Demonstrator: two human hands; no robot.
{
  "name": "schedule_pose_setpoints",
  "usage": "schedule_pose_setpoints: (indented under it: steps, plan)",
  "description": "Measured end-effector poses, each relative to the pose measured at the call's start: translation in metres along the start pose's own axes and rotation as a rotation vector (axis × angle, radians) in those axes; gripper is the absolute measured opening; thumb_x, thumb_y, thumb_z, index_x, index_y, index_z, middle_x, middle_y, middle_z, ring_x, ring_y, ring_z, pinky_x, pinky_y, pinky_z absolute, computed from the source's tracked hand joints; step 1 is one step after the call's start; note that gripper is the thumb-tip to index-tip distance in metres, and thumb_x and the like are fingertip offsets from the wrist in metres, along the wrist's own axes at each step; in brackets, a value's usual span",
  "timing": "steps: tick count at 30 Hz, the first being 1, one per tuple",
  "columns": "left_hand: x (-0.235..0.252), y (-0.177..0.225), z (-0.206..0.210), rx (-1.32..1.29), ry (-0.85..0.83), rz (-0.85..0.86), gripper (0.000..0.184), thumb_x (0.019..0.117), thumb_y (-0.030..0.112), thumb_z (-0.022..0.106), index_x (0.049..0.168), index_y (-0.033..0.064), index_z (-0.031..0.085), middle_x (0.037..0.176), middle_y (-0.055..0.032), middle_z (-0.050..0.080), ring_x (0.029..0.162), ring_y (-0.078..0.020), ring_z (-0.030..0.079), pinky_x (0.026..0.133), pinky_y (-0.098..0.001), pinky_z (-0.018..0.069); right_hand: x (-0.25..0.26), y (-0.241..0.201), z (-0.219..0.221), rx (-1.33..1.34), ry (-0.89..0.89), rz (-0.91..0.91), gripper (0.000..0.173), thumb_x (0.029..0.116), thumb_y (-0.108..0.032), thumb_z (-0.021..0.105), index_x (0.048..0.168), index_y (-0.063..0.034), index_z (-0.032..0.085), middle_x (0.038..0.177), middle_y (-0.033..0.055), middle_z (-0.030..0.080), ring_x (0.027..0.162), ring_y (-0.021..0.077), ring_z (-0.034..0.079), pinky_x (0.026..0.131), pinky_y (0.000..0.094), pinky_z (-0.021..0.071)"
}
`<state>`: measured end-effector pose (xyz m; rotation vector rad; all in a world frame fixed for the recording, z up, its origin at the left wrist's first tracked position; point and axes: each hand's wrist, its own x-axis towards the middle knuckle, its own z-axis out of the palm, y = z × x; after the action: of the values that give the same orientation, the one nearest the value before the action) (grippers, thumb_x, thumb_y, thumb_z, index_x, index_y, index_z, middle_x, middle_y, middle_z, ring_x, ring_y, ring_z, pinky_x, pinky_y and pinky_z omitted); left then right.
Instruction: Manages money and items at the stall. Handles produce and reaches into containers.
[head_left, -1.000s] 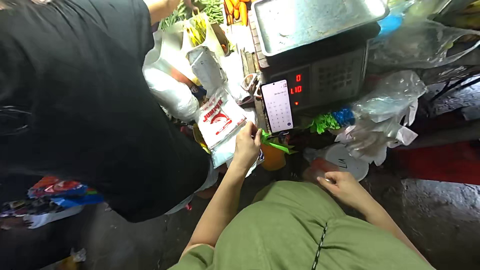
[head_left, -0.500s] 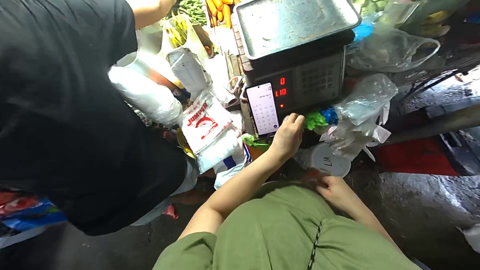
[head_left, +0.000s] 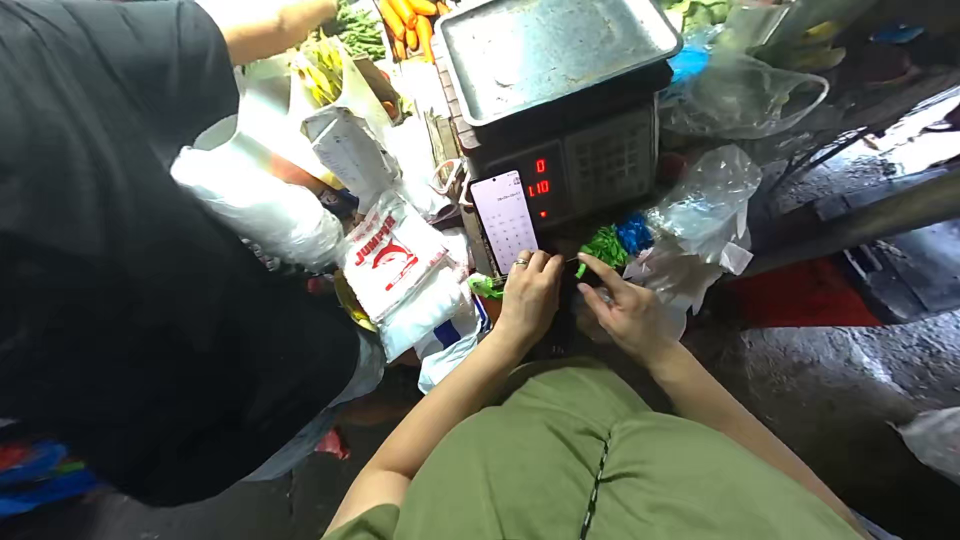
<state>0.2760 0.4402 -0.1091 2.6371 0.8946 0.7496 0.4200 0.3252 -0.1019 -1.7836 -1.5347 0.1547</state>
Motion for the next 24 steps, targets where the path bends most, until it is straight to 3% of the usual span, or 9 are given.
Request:
schedule_pose_setpoints:
  steps: [2,5,9,12,16,19,21,24]
  plan:
    - [0.001,0.003,-0.006,-0.050,0.041,0.061,0.017,0.0984,0.011,0.061,0.104,0.0068,0.076,0.096,-0.0113,0.070,0.095,-0.0297,0.066,0.079,-0.0425,0.0554,0.013,0.000,0.008,-0.043,-0.040,0.028,0.036,0.1038,-0.025,0.057,0.136,-0.0156,0.068,0.082,0.0124,0.074,0.070,0.0294,0.072,0.066,0.0492,0.0591]
    - [-0.001,0.002,-0.018,-0.091,0.083,0.094,0.016,0.0967,0.008,0.060,0.099,0.0047,0.075,0.090,-0.0109,0.068,0.091,-0.0288,0.066,0.080,-0.0415,0.0561,0.025,0.016,0.003,-0.122,-0.023,0.096,0.023,0.1037,-0.018,0.057,0.112,-0.0087,0.077,0.087,0.0148,0.075,0.078,0.0336,0.075,0.071,0.0537,0.0598]
    - [-0.010,-0.023,-0.041,-0.084,0.090,0.038,0.016,0.0968,0.006,0.058,0.098,0.0010,0.073,0.086,-0.0134,0.065,0.087,-0.0303,0.066,0.078,-0.0432,0.0564,0.031,0.048,-0.018,-0.201,0.054,0.198,0.022,0.1034,-0.011,0.057,0.115,-0.0070,0.075,0.097,0.0191,0.076,0.085,0.0405,0.074,0.076,0.0604,0.0577]
    - [-0.020,-0.034,-0.049,-0.072,0.120,0.024,0.017,0.0985,0.008,0.057,0.096,0.0024,0.073,0.082,-0.0104,0.062,0.083,-0.0261,0.063,0.075,-0.0385,0.0532,0.037,0.052,-0.020,-0.197,0.091,0.211,0.023,0.1019,-0.008,0.058,0.117,-0.0102,0.076,0.098,0.0183,0.076,0.084,0.0410,0.074,0.072,0.0612,0.0568]
    - [-0.030,-0.038,-0.053,-0.163,0.050,0.071,0.019,0.1006,0.012,0.056,0.097,0.0047,0.073,0.085,-0.0083,0.067,0.089,-0.0233,0.065,0.082,-0.0388,0.0523,0.040,0.056,-0.013,-0.128,0.142,0.172,0.024,0.1022,-0.007,0.059,0.122,-0.0063,0.073,0.106,0.0181,0.076,0.088,0.0391,0.075,0.076,0.0599,0.0578]
    - [-0.033,-0.041,-0.051,-0.206,-0.006,0.076,0.020,0.1020,0.012,0.055,0.097,0.0042,0.073,0.084,-0.0089,0.065,0.083,-0.0206,0.065,0.077,-0.0346,0.0549,0.035,0.067,-0.009,-0.085,0.163,0.159,0.024,0.1022,-0.009,0.061,0.123,-0.0074,0.073,0.110,0.0157,0.076,0.090,0.0340,0.075,0.080,0.0555,0.0591]
    - [-0.035,-0.043,-0.048,-0.160,-0.002,0.089,0.021,0.1016,0.011,0.054,0.096,0.0042,0.073,0.084,-0.0098,0.066,0.083,-0.0235,0.066,0.076,-0.0381,0.0545,0.033,0.068,-0.009,-0.090,0.164,0.159,0.024,0.1023,-0.010,0.061,0.123,-0.0081,0.073,0.107,0.0160,0.076,0.088,0.0340,0.075,0.078,0.0549,0.0589]
    - [-0.034,-0.041,-0.043,-0.040,0.054,0.104,0.020,0.1015,0.014,0.056,0.097,0.0107,0.075,0.089,-0.0057,0.071,0.095,-0.0237,0.068,0.087,-0.0422,0.0523,0.034,0.066,-0.011,-0.089,0.152,0.154,0.024,0.1021,-0.011,0.061,0.121,-0.0079,0.074,0.105,0.0171,0.076,0.085,0.0343,0.074,0.076,0.0541,0.0585]
